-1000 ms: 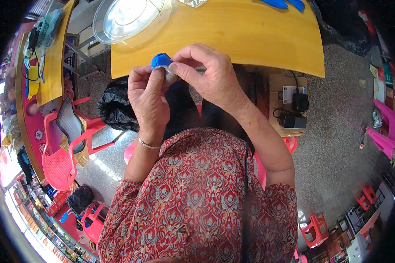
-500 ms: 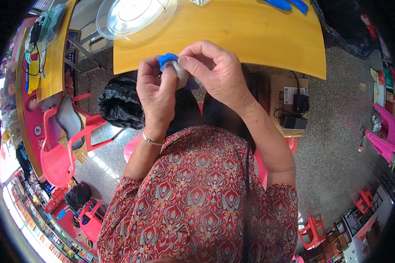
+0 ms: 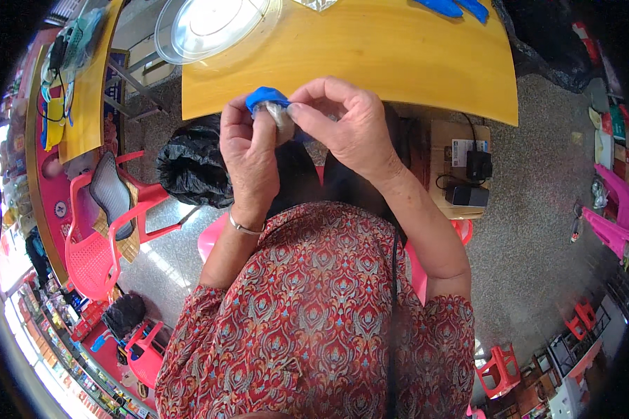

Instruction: The person sits at a wooden table and wraps small blue objects in clear plastic bags. They pick up a blue item, open a plastic bag, insert the item, and fold the bag to secure it. The process is repeated for multiple items, with the wrapped packages being placed on the table.

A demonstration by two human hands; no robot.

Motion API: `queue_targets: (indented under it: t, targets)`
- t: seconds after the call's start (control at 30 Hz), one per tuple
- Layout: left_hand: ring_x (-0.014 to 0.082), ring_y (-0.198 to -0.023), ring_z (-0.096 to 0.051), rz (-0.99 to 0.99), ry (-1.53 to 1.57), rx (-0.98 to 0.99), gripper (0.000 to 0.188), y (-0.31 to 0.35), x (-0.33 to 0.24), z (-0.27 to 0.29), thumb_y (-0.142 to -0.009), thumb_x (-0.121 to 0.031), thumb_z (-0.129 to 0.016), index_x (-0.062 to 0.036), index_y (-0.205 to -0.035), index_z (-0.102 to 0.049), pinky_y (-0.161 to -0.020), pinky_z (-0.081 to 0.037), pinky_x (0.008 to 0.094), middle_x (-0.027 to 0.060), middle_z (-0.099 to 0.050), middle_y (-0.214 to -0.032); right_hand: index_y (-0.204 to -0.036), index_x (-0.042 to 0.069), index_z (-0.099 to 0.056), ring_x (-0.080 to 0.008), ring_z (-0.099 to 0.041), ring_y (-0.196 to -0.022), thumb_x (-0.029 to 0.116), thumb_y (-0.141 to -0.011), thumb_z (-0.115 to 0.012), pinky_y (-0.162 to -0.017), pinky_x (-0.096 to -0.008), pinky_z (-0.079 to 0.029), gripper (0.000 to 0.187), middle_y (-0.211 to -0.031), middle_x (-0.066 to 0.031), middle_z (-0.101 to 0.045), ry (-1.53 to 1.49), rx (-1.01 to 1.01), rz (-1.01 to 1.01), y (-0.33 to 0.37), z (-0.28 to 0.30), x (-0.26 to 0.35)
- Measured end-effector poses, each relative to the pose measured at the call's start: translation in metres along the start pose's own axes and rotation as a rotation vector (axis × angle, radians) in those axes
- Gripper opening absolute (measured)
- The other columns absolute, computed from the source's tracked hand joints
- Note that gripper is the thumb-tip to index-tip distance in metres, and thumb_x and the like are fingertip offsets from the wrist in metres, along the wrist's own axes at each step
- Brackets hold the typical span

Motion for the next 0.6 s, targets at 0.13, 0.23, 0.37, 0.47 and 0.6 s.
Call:
queue_targets:
  t: [0.13, 0.23, 0.37, 0.47, 0.6]
  targets:
    - [0.0087, -0.078, -0.056, -0.027, -0.131, -0.035, 0.014, -0.001, 0.004, 0.005, -0.089, 0.003, -0.054, 0.0005, -0.103, -0.05, -0.069, -0.049, 0.0234, 0.0045, -0.058, -0.089, -0.091, 0.0, -0.065, -0.0043, -0.06, -0.077, 0.005, -0.084, -0.067, -0.072, -0.0209, -0.05, 0.008, -0.083, 0.0016, -0.066, 0.093, -0.037, 0.062, 0.003, -0.001, 0.009]
    - [0.0084, -0.079, -0.056, -0.01, -0.135, -0.023, 0.016, -0.003, 0.003, 0.006, -0.088, 0.004, -0.054, 0.0, -0.103, -0.05, -0.068, -0.049, 0.0233, 0.0047, -0.058, -0.091, -0.092, 0.001, -0.064, -0.0058, -0.062, -0.075, 0.004, -0.083, -0.068, -0.072, -0.0224, -0.051, 0.01, -0.082, 0.0004, -0.066, -0.035, -0.048, -0.006, 0.0, 0.002, -0.003]
    - [0.0091, -0.08, -0.057, 0.058, -0.057, -0.02, 0.018, -0.001, 0.01, 0.014, -0.087, 0.005, -0.055, -0.0008, -0.103, -0.05, -0.068, -0.049, 0.0232, 0.0052, -0.059, -0.093, -0.093, 0.003, -0.064, -0.0099, -0.064, -0.075, 0.003, -0.082, -0.068, -0.072, -0.0252, -0.052, 0.011, -0.083, -0.0032, -0.067, 0.336, -0.099, 0.246, 0.002, 0.004, 0.021]
    - [0.0098, -0.08, -0.058, 0.05, -0.036, -0.028, 0.019, 0.0, 0.011, 0.015, -0.087, 0.005, -0.055, -0.0014, -0.103, -0.05, -0.067, -0.049, 0.0233, 0.0055, -0.059, -0.094, -0.091, 0.004, -0.063, -0.0183, -0.065, -0.076, 0.001, -0.08, -0.068, -0.071, -0.0301, -0.051, 0.013, -0.083, -0.0058, -0.066, 0.548, -0.071, 0.395, 0.008, -0.005, 0.043]
    - [0.0108, -0.083, -0.06, 0.002, -0.026, -0.013, 0.02, 0.002, 0.01, 0.016, -0.088, 0.004, -0.054, -0.0013, -0.107, -0.051, -0.071, -0.052, 0.0241, 0.0065, -0.06, -0.097, -0.09, 0.006, -0.062, -0.0284, -0.061, -0.08, 0.001, -0.076, -0.068, -0.071, -0.0362, -0.049, 0.016, -0.083, -0.0077, -0.062, 0.781, -0.017, 0.558, 0.012, -0.018, 0.055]
Point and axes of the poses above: each hand's wrist, its own y-axis away from the middle knuckle, its own z-axis out of the back of the hand, x = y × z, the point moved 10 cm from there along -y, towards the middle knuckle
